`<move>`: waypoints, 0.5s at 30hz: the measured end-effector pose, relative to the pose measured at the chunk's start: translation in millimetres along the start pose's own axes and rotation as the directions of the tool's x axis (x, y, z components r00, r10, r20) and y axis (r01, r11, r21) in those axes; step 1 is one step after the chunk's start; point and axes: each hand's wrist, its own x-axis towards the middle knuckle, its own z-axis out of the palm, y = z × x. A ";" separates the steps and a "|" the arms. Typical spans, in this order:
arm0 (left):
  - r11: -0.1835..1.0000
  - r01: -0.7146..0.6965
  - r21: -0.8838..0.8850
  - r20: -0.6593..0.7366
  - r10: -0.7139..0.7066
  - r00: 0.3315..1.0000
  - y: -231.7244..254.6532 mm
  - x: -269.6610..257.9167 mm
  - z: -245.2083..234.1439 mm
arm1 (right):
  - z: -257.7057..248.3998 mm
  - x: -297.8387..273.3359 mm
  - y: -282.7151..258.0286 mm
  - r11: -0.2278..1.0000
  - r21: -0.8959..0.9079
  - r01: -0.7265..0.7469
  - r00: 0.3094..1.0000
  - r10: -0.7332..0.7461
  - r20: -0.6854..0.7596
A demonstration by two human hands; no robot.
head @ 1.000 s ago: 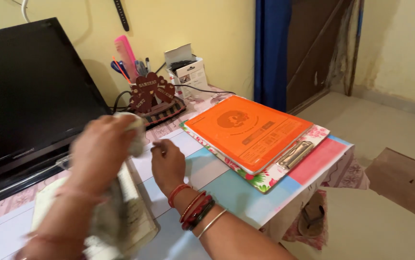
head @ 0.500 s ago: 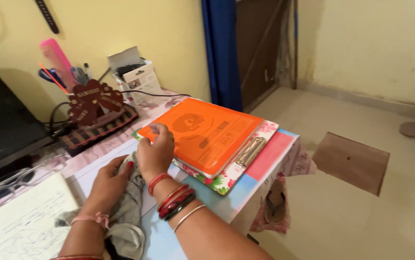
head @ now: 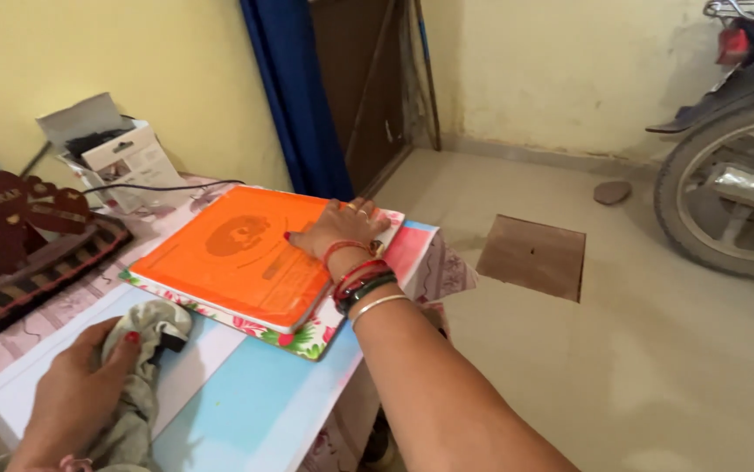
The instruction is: The person cleans a desk surface using a cloth. They wipe the table, move a stack of books aside, and then wipe the surface underneath. They also wipe the covers of several notebooks and a clipboard before placing them back on the desk.
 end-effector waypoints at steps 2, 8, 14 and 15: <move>0.999 0.044 -0.002 0.022 -0.044 0.999 -0.3 -0.3 0.7 | -4.8 -2.7 -2.6 0.999 -0.043 0.012 0.999 -0.011 0.034; 1.000 0.013 0.010 0.009 -0.013 1.000 -0.9 -0.2 0.8 | -13.3 -14.4 -8.2 0.995 -0.080 0.052 0.999 -0.052 0.009; 0.997 -0.070 -0.021 -0.049 0.069 0.996 -7.6 -0.8 5.7 | -9.9 1.2 0.8 0.999 -0.033 0.039 0.997 -0.037 0.064; 0.995 -0.087 -0.043 -0.065 0.084 0.994 -7.9 -0.7 6.0 | -8.6 6.8 2.7 0.998 0.046 0.033 0.996 -0.036 0.076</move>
